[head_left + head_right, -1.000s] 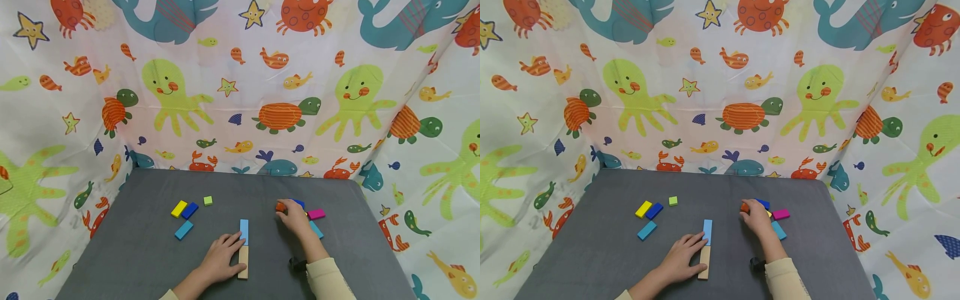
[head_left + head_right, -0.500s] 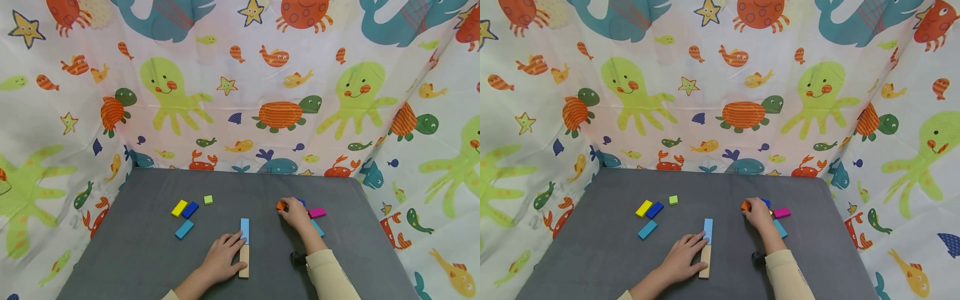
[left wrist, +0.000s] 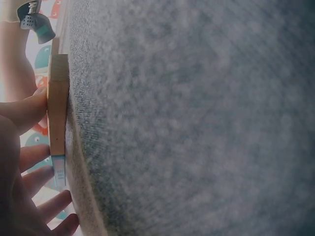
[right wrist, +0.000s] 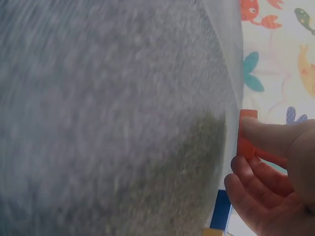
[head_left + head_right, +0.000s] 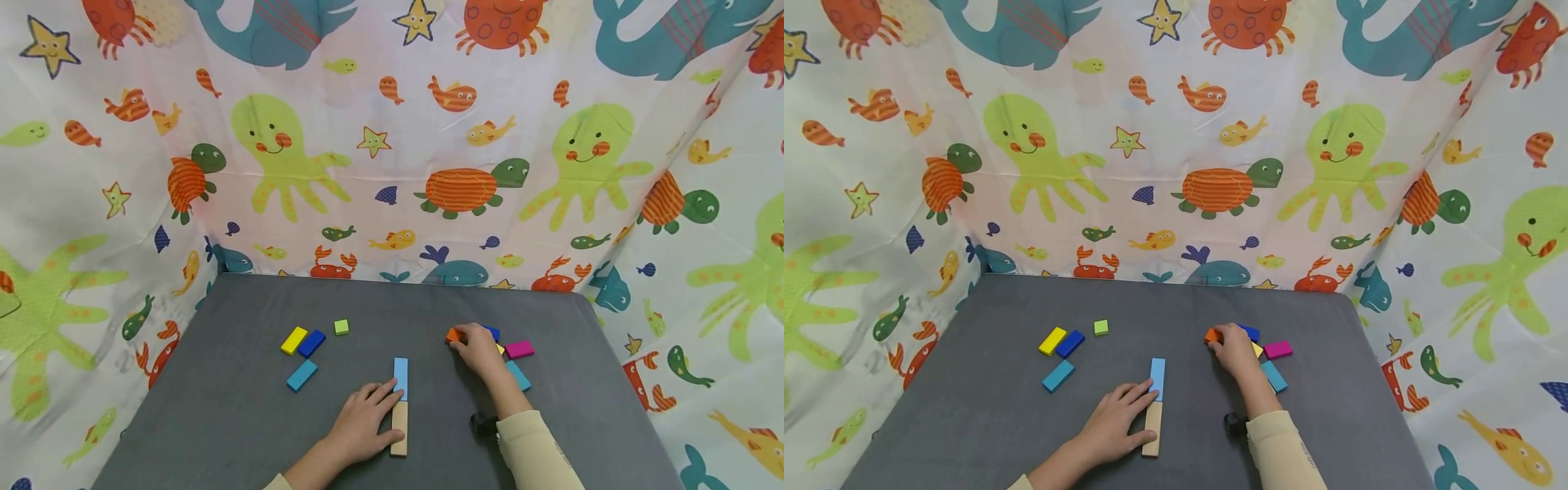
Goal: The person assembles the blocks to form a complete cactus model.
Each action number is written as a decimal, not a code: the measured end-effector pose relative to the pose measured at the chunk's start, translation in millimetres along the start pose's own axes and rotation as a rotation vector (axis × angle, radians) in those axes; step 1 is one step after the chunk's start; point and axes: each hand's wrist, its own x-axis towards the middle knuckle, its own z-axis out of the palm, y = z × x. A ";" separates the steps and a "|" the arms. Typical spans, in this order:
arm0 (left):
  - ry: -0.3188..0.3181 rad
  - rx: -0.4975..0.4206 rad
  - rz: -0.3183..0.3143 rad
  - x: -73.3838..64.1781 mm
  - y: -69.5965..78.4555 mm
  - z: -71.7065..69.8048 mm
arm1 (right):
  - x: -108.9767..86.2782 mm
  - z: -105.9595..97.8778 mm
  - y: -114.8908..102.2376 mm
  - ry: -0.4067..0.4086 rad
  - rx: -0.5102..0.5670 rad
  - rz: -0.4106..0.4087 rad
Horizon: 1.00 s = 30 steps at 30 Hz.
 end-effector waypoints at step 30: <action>0.026 0.015 -0.004 -1.9 4.2 -3.9 | -3.5 29.2 -41.4 0.030 0.115 -0.111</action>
